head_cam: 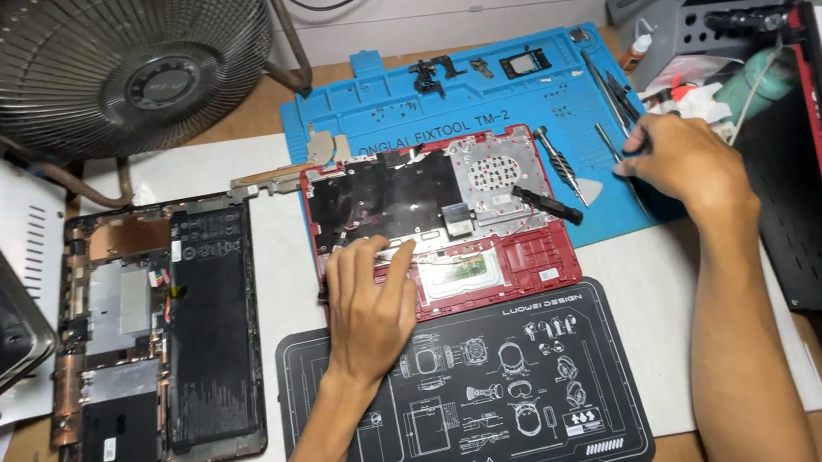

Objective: Technician reassembling a laptop by installing internal components and securing them with screws.

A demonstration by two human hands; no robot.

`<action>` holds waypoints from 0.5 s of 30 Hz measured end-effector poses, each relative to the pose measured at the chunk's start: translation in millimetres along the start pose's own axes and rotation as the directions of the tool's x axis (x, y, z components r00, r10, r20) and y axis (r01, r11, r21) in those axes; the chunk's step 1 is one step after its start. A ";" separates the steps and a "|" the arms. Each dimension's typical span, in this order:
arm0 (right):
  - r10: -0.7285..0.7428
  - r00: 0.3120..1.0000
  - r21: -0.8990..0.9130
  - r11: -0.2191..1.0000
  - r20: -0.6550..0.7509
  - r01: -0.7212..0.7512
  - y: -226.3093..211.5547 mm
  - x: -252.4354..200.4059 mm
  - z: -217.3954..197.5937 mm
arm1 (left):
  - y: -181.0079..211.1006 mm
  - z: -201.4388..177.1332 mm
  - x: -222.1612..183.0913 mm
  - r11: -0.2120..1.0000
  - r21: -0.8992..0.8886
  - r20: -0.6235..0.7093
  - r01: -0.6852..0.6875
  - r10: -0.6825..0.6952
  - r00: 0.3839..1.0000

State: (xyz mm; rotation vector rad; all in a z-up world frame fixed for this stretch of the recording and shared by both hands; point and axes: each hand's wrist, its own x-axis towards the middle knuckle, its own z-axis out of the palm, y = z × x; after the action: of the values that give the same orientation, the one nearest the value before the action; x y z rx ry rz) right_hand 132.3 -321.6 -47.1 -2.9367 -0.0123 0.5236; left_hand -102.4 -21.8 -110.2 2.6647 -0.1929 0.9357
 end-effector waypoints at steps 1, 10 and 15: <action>-0.018 1.000 0.000 1.000 0.001 0.018 0.5 1.8 0.3 | 0.3 -0.3 0.5 1.000 0.015 -0.004 0.008 -0.008 1.000; 0.052 0.995 -0.043 0.998 0.087 -0.049 4.9 20.8 13.2 | -6.8 -7.2 3.7 0.996 -0.022 -0.211 0.089 -0.091 0.973; 0.027 0.994 -0.052 0.998 0.108 -0.022 2.3 17.9 11.8 | -12.5 -2.3 -4.5 0.988 -0.129 -0.385 -0.079 0.024 0.923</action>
State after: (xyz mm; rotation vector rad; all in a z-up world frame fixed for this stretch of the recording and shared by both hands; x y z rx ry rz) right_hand 145.1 -321.4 -64.5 -2.9572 -0.0023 0.6961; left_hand -104.4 -9.1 -114.4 2.3011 -0.2304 1.3804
